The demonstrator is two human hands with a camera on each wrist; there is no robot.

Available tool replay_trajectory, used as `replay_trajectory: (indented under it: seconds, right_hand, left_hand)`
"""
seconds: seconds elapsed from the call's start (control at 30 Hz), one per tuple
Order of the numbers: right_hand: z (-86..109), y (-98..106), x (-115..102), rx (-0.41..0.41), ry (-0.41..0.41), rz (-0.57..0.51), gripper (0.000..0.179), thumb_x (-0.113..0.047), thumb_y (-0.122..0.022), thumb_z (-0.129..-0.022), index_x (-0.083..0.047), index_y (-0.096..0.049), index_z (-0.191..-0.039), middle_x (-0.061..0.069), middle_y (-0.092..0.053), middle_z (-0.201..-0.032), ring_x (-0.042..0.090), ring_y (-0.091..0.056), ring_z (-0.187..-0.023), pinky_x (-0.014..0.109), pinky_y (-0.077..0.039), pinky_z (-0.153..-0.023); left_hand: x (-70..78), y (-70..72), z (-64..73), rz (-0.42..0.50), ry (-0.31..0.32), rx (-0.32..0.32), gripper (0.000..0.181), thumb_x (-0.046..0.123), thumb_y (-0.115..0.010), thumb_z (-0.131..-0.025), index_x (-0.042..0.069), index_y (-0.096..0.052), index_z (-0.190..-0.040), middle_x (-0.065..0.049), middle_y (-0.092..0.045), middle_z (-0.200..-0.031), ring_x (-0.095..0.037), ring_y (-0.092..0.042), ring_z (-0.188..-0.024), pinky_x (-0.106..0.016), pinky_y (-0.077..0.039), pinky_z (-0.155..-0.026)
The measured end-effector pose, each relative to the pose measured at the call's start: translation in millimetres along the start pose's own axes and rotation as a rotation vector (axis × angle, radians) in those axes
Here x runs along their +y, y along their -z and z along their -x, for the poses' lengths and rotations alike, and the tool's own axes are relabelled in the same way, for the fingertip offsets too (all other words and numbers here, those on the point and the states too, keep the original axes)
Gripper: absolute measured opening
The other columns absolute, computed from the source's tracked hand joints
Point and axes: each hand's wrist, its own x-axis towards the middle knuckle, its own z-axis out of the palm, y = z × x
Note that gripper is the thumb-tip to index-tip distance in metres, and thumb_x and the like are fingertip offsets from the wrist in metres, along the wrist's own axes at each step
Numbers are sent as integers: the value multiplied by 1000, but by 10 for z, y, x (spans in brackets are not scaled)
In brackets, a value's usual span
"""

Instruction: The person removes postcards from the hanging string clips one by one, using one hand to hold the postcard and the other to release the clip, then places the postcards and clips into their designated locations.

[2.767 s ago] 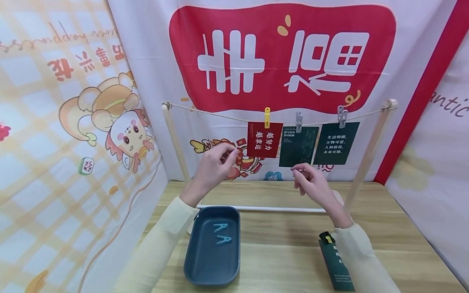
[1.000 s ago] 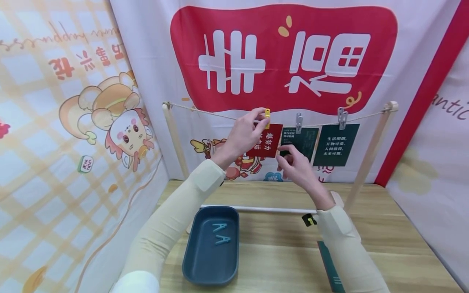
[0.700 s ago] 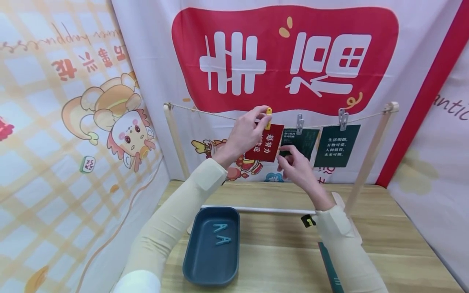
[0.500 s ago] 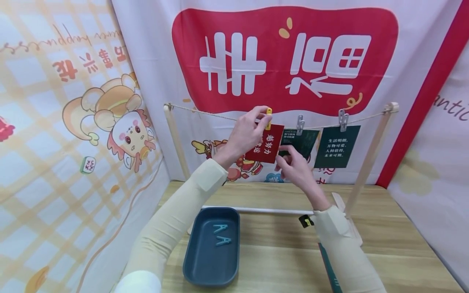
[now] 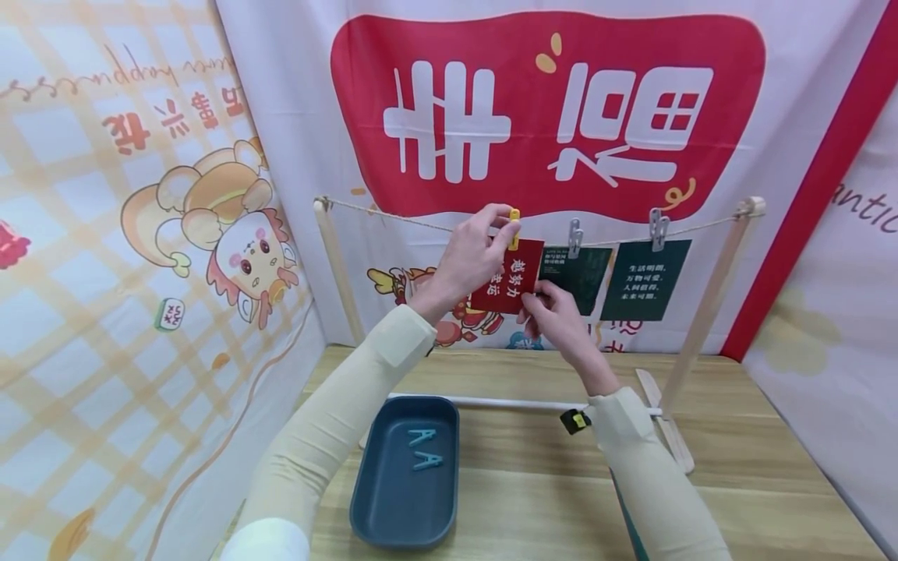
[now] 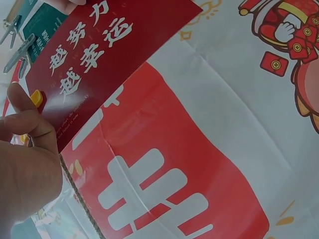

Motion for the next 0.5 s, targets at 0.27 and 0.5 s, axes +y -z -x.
replay_trajectory:
  seconds: [0.27, 0.5]
  right_hand:
    - [-38, -49, -24, 16, -28, -62, 32, -32, -50, -103, -3, -54, -117, 19, -64, -86, 29, -64, -64, 40, -56, -58]
    - [23, -69, -190, 6, -22, -54, 28, -24, -49, -103, 1, -53, -115, 19, -64, -84, 25, -64, -63, 41, -57, -60]
  left_hand:
    - [24, 11, -4, 1, 23, -5, 43, 36, -57, -98, 14, -51, -134, -4, -62, -126, -15, -68, -88, -21, -58, -69]
    - [35, 30, -27, 27, 1, -12, 39, 33, -56, -99, 14, -52, -132, -6, -64, -120, -16, -67, -69, -21, -58, -67]
